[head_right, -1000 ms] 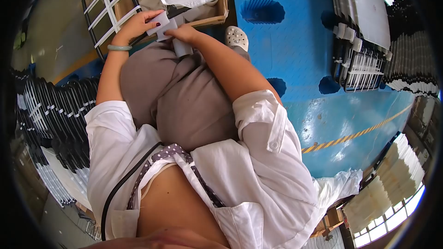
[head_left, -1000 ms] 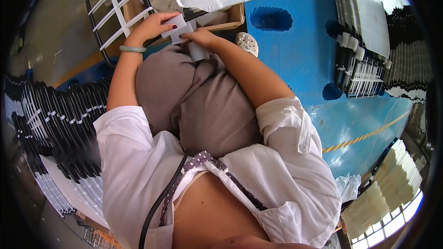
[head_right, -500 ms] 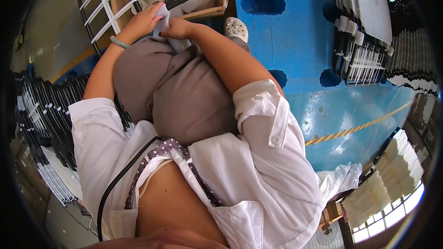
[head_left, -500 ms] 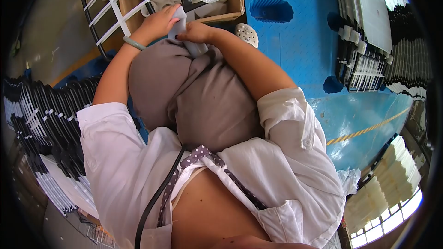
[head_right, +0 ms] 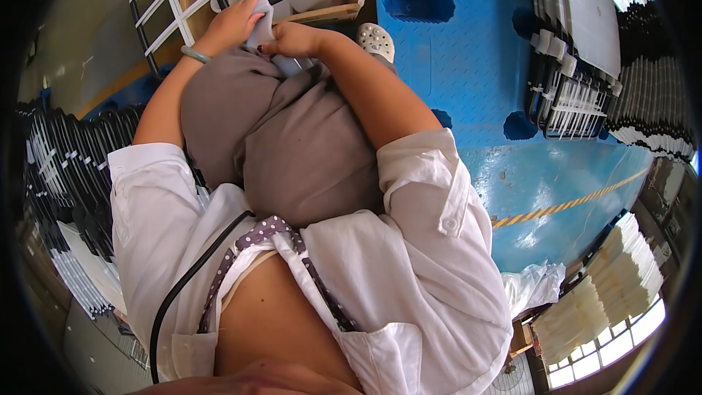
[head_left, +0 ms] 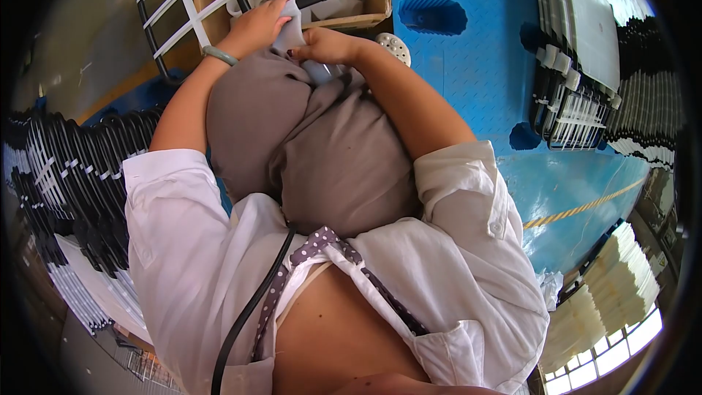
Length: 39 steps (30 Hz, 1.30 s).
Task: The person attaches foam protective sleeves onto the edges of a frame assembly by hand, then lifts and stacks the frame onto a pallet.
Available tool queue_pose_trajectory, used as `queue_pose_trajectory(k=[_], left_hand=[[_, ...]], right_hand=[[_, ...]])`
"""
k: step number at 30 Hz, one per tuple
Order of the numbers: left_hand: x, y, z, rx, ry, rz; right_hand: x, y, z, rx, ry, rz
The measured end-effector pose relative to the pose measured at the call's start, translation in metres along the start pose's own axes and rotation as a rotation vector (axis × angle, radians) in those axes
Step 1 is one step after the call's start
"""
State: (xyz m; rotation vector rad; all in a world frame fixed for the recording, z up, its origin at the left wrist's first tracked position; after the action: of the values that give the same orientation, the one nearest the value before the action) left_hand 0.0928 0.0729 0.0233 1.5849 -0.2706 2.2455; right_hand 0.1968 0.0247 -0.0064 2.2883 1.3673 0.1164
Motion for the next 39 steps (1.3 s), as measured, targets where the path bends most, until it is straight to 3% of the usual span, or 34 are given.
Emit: queue_pose_trajectory(k=[4,7,8,11,12,15,16,19,20,24,28,34,39], left_hand=[[-0.006,-0.005,-0.004,0.116,-0.016,-0.102],[-0.008,-0.006,-0.005,0.094,-0.032,-0.169],[-0.009,-0.005,-0.006,-0.038,-0.093,-0.066],[-0.021,0.001,-0.01,0.271,0.698,-0.522],[-0.007,0.002,0.003,0.324,0.786,-0.539],[-0.028,-0.006,-0.022,-0.077,0.455,-0.305],[-0.018,-0.003,-0.021,-0.187,0.282,-0.112],[-0.03,-0.008,-0.034,-0.163,0.232,-0.182],[-0.042,-0.009,-0.053,0.115,0.618,-0.296],[-0.014,0.007,-0.025,0.359,1.092,-0.314],[0.018,0.008,-0.013,0.022,0.945,-0.123],[0.0,0.014,-0.03,0.063,0.922,-0.201],[-0.004,0.013,-0.044,0.166,0.879,-0.107]], right_hand=[[0.007,0.001,-0.029,0.05,0.054,0.015],[0.013,0.004,-0.052,0.031,-0.006,0.031],[0.015,0.0,-0.05,0.026,-0.115,0.017],[0.019,-0.013,-0.047,0.046,-0.339,-0.016],[0.02,-0.013,-0.049,0.026,-0.413,-0.006],[0.026,-0.012,-0.058,0.036,-0.524,0.018],[0.029,-0.012,-0.061,0.034,-0.543,0.028],[0.03,-0.014,-0.067,-0.017,-0.571,0.049],[0.032,-0.018,-0.063,-0.046,-0.572,0.028],[0.029,-0.023,-0.068,-0.195,-0.677,0.048],[0.034,-0.027,-0.061,-0.262,-0.663,0.088],[0.034,-0.036,-0.059,-0.32,-0.634,0.207],[0.036,-0.035,-0.059,-0.311,-0.57,0.167]])
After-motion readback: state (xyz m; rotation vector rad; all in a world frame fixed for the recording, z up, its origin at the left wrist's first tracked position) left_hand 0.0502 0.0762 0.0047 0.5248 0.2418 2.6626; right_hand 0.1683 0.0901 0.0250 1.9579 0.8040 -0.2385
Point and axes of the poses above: each hand's wrist, its own y-axis away from the middle knuckle, its own x-axis out of the back of the hand, z = x × y, the point moved 8 cm from there along -y, towards the middle knuckle, and after that the axes turned 5 degrees about -y, right-handed, at the moved point
